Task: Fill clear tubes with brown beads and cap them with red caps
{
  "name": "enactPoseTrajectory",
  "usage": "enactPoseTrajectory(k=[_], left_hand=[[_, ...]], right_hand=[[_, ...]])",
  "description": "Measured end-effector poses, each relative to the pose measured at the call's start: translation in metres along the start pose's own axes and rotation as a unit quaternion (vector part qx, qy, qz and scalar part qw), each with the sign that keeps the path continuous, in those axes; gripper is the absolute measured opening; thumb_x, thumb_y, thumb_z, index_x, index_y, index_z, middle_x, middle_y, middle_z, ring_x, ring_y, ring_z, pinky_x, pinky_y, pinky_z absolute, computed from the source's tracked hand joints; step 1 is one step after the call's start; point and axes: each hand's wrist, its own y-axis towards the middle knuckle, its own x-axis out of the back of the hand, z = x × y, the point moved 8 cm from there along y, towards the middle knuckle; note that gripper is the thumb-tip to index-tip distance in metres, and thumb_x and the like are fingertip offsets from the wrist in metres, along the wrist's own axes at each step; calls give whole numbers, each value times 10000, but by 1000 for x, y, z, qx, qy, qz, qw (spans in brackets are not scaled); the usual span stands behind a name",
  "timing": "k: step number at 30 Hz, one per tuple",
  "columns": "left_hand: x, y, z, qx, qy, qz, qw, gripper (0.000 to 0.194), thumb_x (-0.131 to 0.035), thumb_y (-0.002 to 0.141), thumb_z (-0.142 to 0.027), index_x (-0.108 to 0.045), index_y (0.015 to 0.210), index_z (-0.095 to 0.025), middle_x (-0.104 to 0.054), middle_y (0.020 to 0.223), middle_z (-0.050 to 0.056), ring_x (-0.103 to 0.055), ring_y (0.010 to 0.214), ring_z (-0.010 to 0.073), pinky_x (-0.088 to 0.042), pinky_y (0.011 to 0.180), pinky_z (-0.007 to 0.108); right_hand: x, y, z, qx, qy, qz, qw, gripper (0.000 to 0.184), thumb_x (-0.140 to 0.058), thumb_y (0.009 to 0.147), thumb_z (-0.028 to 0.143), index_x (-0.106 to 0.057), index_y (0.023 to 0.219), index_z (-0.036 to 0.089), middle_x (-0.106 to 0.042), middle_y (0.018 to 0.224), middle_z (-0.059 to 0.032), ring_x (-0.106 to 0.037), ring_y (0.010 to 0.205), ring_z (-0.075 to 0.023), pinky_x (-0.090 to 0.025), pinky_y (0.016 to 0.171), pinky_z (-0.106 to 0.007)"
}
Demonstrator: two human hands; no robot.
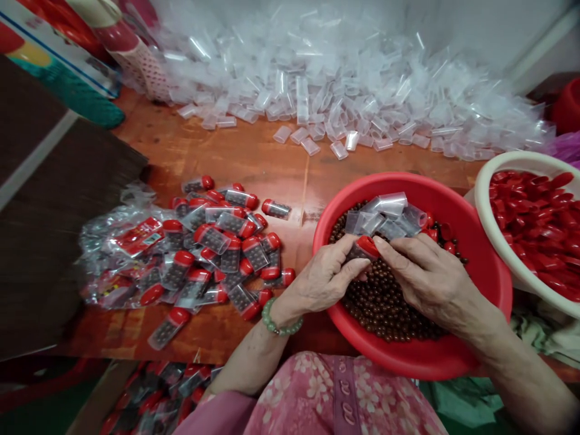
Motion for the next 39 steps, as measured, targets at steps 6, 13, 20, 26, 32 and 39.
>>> enactPoseTrajectory(k=[6,13,20,26,32,39], left_hand=[[-1,0,-1,7,29,12,999,235,-468,1017,-391,-543,979,-172,-570,776,-2,-552,695,120,-476,666,261],[-1,-2,2,26,-90,-9,996,396,-525,997,-401,-483,1334,-198,-593,859,5,-590,729,114,-518,686,245],[-1,-1,2,12,-80,-5,997,278,-493,1019,-417,-562,1105,-162,-603,844,10,-584,723,97,-527,702,227],[0,-1,6,24,-143,-33,989,353,-537,992,-424,-493,1253,-191,-607,860,2,-598,694,95,-525,665,216],[3,-4,7,14,-125,-80,989,321,-519,998,-391,-471,1264,-218,-598,956,12,-603,679,89,-550,648,217],[3,-3,6,-8,-108,-76,991,313,-489,1021,-372,-458,1291,-215,-588,837,-17,-591,686,82,-529,664,194]], right_hand=[[-3,-1,1,22,24,11,999,769,-451,920,32,-177,1629,153,-705,1025,-134,-648,870,-259,-606,757,-429],[2,6,0,-33,131,-48,990,584,-548,941,94,-446,1507,197,-708,1106,-127,-696,956,-220,-623,805,-348],[3,24,-20,-171,318,-91,928,138,-640,933,147,-759,958,212,-747,830,-32,-703,749,-138,-594,690,-250],[10,22,-8,-102,221,-156,957,217,-642,918,119,-728,1101,197,-748,934,-86,-717,815,-154,-611,722,-257],[4,24,6,-39,155,-148,976,323,-673,899,114,-656,1218,156,-731,970,-123,-726,883,-187,-638,753,-283],[5,25,-6,-58,232,-124,963,330,-654,895,52,-680,1194,189,-718,992,-90,-717,873,-144,-623,776,-245]])
